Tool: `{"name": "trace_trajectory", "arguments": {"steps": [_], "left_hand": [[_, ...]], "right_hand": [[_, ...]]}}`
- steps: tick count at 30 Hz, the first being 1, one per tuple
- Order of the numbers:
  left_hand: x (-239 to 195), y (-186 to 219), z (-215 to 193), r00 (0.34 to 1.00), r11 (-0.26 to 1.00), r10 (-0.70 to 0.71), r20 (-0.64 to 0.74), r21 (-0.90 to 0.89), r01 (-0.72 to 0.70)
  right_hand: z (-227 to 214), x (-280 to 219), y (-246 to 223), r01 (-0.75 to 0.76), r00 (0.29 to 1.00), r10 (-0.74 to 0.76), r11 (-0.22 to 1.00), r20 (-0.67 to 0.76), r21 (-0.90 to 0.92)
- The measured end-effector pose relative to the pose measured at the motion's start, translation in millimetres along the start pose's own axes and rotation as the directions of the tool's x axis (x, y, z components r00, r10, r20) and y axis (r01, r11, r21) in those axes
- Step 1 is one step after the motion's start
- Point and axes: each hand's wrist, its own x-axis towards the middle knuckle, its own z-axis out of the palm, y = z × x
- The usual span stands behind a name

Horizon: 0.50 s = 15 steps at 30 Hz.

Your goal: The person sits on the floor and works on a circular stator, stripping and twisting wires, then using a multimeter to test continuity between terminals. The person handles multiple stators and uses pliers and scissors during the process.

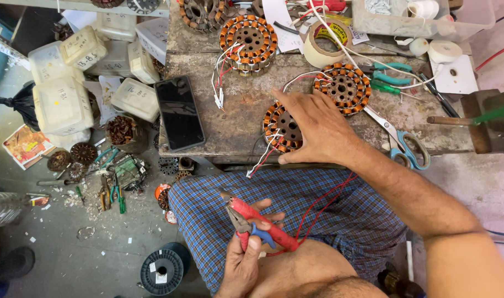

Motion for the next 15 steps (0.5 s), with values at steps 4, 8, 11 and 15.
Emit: {"name": "trace_trajectory", "arguments": {"steps": [4,8,11,15], "left_hand": [[1,0,3,1.000,1.000,0.004,0.009,-0.001,-0.004],[0,1,5,1.000,1.000,-0.015,0.025,0.004,0.015],[3,3,7,1.000,1.000,0.006,0.030,0.012,-0.007],[8,9,10,1.000,0.999,-0.010,0.021,0.039,0.010]], "right_hand": [[-3,-10,10,0.134,0.981,-0.140,0.990,-0.134,-0.051],[-1,-35,16,0.147,0.960,-0.124,0.986,-0.252,0.075],[7,-65,7,0.117,0.978,-0.056,0.946,-0.202,0.301],[42,-106,-28,-0.040,0.986,-0.089,0.685,0.138,0.727]]}}
